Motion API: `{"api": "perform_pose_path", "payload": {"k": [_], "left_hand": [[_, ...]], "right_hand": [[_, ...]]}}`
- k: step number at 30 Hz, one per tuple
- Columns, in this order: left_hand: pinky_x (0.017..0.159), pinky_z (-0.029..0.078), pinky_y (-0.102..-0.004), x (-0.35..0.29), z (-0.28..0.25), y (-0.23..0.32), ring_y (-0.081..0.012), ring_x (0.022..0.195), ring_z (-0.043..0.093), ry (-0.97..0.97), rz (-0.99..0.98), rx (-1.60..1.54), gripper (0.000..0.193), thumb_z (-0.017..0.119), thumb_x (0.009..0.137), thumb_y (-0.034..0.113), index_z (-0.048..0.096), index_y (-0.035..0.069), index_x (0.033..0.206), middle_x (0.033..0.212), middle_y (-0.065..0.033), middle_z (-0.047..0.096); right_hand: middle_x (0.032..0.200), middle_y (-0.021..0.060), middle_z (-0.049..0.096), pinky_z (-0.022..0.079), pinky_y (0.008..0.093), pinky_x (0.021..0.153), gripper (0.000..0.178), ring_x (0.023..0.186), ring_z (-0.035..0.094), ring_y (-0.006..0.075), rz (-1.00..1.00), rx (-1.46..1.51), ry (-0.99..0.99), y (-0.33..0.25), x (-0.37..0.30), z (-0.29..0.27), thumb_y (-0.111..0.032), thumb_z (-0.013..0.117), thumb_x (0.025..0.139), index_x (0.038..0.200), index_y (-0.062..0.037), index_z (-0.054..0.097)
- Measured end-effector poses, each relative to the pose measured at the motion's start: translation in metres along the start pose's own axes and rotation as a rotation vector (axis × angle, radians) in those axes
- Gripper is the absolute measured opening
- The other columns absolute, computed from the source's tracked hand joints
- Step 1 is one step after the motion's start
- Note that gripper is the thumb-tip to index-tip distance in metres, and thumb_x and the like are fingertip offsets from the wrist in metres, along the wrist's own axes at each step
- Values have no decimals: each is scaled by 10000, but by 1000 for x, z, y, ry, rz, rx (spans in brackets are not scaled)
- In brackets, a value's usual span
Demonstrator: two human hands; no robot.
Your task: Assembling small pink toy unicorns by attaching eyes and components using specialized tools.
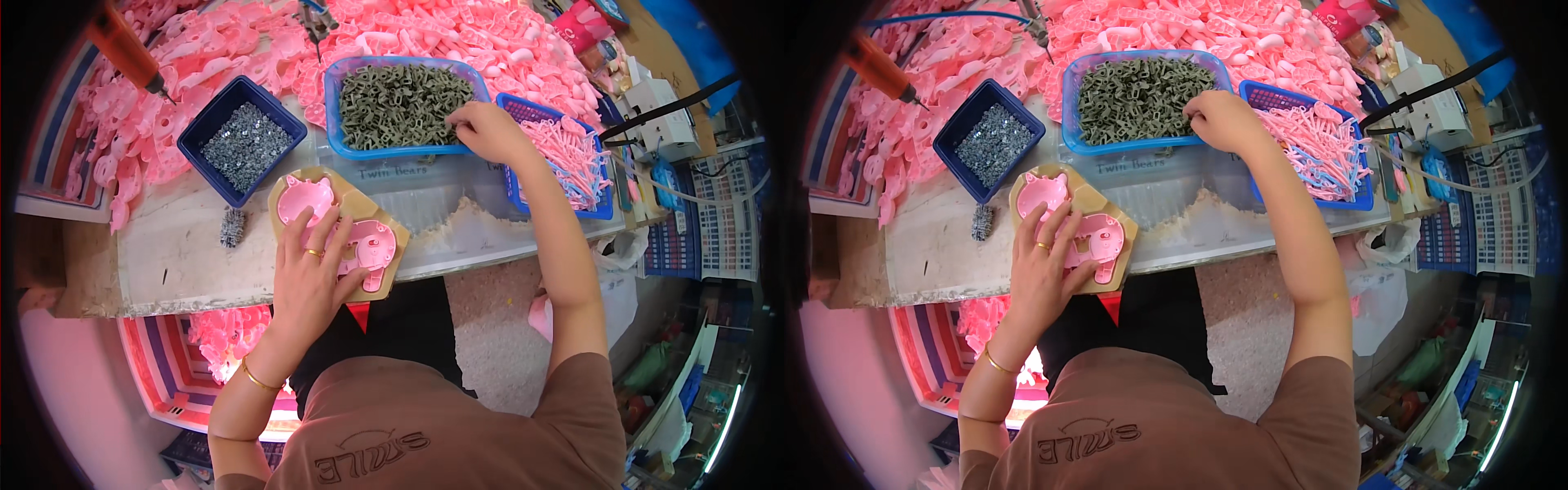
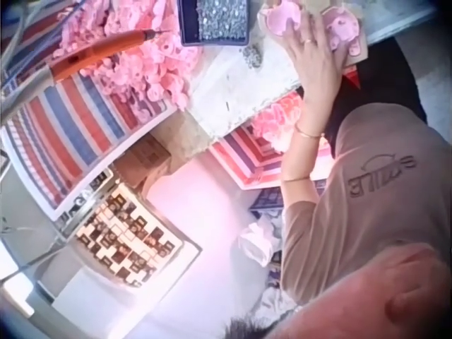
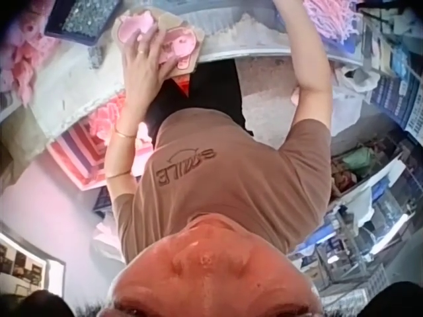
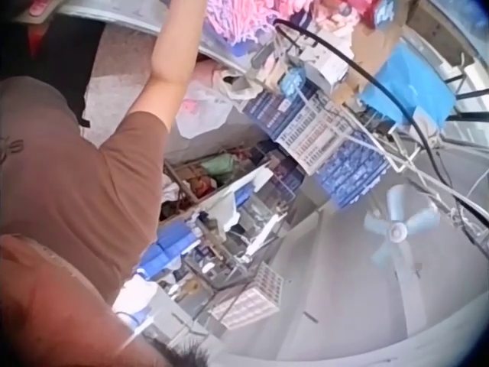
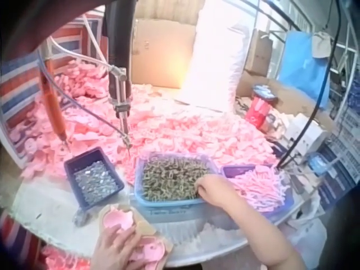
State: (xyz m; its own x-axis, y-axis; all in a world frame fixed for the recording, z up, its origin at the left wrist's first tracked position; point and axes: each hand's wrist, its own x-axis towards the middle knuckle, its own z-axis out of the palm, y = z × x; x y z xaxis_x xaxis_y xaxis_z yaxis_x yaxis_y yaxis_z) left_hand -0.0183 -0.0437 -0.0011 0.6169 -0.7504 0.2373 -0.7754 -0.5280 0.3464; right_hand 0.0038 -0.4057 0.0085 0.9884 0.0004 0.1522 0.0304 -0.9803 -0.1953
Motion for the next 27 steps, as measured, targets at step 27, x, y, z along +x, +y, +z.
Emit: {"api": "perform_pose_path", "payload": {"k": [27], "left_hand": [[722,550,-334,52,-6,32,-278,831,697,-52,-91,-684,349,679,893,100,624,49,1234,990,-162,696]], "right_hand": [[944,41,703,540,279,772,159,848,663,110,105,937,-229,-119,-69,-53,-53,689,863,1018,-23,669]]}}
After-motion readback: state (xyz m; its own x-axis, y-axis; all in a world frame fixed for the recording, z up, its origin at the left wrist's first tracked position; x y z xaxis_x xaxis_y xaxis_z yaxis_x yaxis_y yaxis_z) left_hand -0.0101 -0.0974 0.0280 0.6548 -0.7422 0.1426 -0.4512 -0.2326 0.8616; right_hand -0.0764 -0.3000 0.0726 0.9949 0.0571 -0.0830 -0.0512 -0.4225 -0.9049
